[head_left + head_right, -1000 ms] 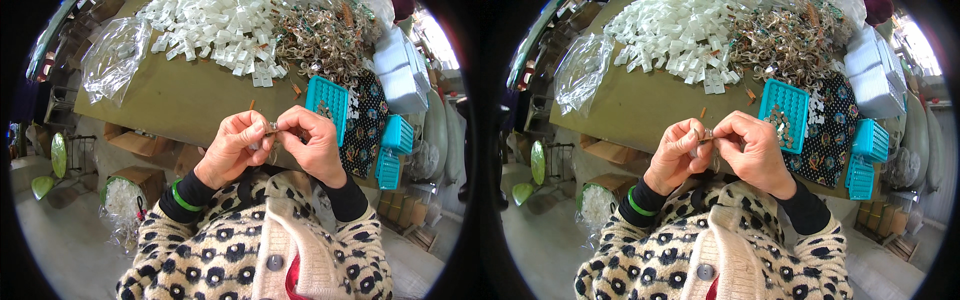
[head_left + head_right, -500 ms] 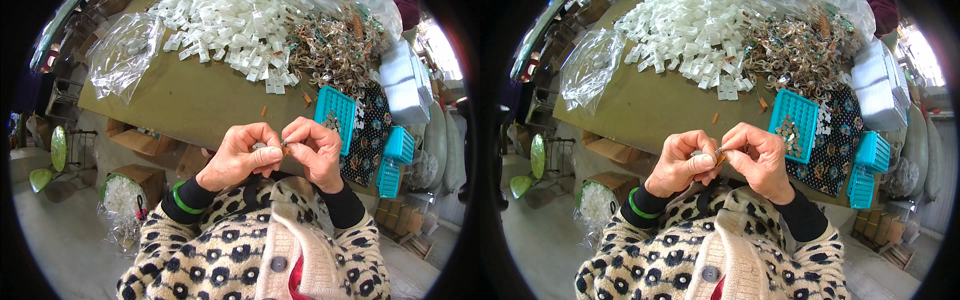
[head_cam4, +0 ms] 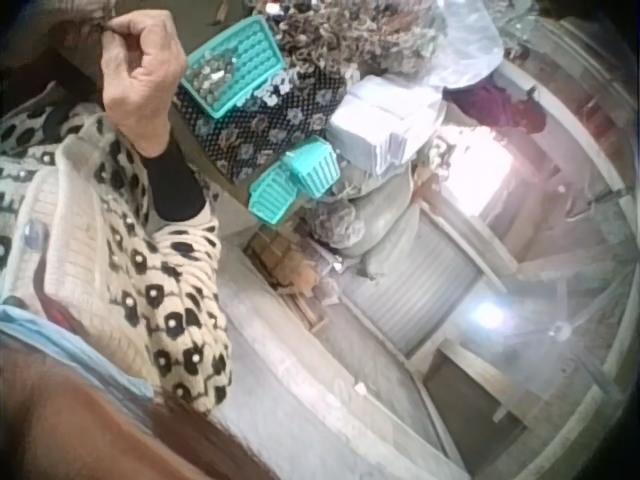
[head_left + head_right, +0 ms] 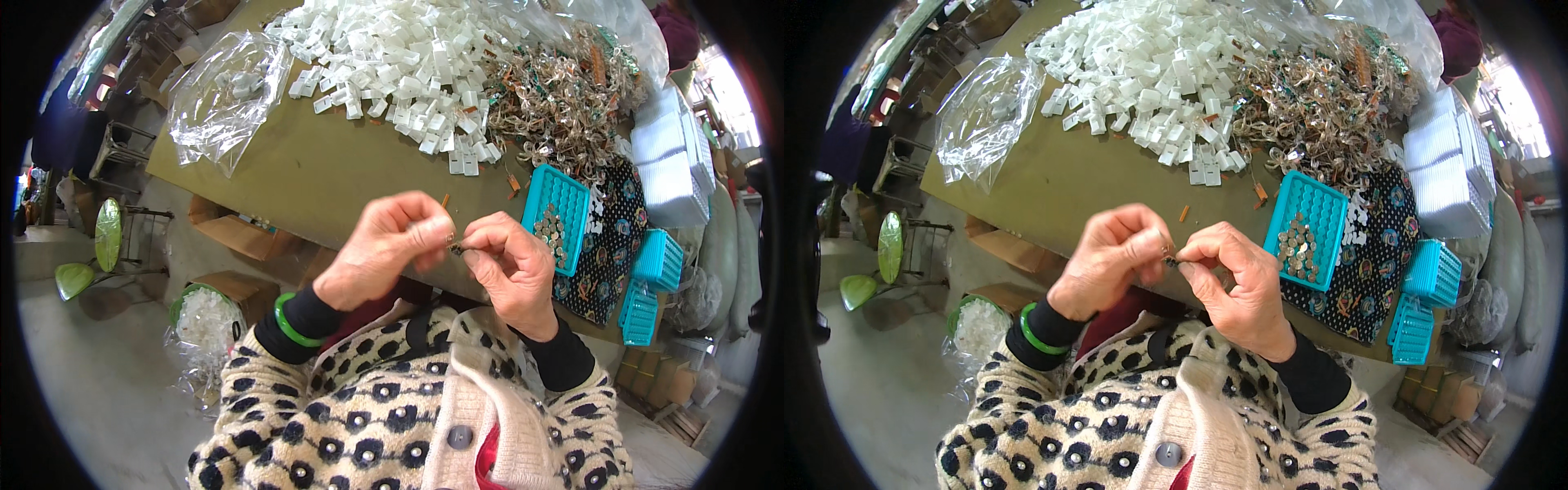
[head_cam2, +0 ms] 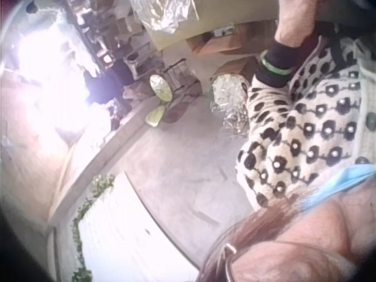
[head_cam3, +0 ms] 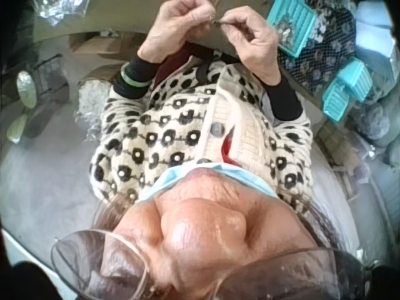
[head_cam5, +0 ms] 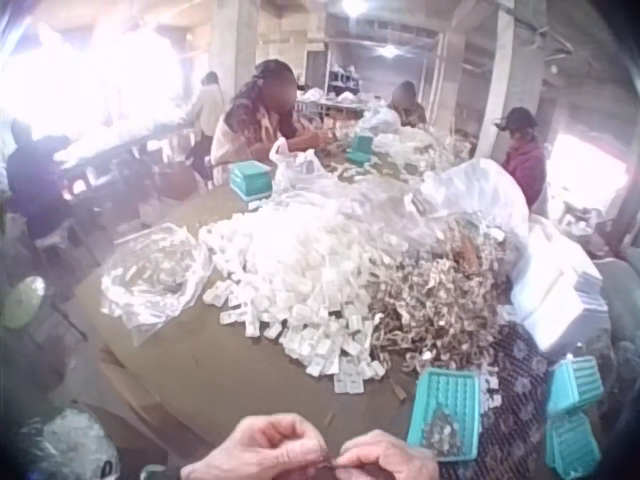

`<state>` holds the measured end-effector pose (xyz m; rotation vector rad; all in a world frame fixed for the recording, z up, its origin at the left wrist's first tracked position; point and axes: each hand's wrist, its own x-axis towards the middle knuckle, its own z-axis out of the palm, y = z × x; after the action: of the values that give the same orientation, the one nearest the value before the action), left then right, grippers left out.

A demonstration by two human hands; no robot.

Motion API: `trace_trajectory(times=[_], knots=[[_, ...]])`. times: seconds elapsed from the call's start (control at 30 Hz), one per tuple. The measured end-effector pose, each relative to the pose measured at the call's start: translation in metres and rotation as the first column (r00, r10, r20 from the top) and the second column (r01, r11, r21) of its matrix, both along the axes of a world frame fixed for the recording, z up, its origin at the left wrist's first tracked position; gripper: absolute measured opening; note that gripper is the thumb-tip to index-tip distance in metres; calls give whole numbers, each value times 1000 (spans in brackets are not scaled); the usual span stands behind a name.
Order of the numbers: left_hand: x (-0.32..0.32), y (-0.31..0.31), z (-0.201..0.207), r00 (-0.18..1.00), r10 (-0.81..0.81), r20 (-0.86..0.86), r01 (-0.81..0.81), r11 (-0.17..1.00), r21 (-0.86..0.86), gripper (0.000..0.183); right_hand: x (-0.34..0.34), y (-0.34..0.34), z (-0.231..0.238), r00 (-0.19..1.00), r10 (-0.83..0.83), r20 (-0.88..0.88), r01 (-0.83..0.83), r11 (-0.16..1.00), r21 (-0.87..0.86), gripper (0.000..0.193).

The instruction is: The person assembles small white plastic housings with metal contacts and wires. They repeatedly pick a housing, insert a contact, and attach a wire, then place the finished unit on the table. The process is repeated for multiple units throughout the clip.

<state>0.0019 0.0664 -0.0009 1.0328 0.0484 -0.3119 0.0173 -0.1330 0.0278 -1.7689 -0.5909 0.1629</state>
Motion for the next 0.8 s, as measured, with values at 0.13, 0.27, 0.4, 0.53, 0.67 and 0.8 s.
trace_trajectory(times=[0.13, 0.27, 0.4, 0.53, 0.67, 0.8], knots=[[55, 49, -6, 736, 283, 616, -672, 425, 607, 8, 1, -5, -4, 787, 200, -583, 101, 891, 442, 10], [105, 103, -23, 750, 43, 660, -652, -120, 748, 23, 0, -7, -10, 645, 261, -718, 213, 841, 498, 8], [106, 101, -42, 773, -112, 624, -634, -126, 763, 24, -1, -8, -13, 538, 397, -744, 222, 785, 579, 9], [83, 72, -35, 803, -66, 592, -585, 99, 805, 22, -1, -10, -14, 540, 365, -758, 216, 811, 544, 13], [59, 46, -16, 775, 32, 631, -607, 314, 730, 19, -1, -9, -11, 666, 260, -700, 148, 873, 465, 11], [44, 28, 2, 738, -44, 673, -607, 391, 692, 23, 5, -3, -3, 956, 50, -289, 40, 955, 294, 6]])
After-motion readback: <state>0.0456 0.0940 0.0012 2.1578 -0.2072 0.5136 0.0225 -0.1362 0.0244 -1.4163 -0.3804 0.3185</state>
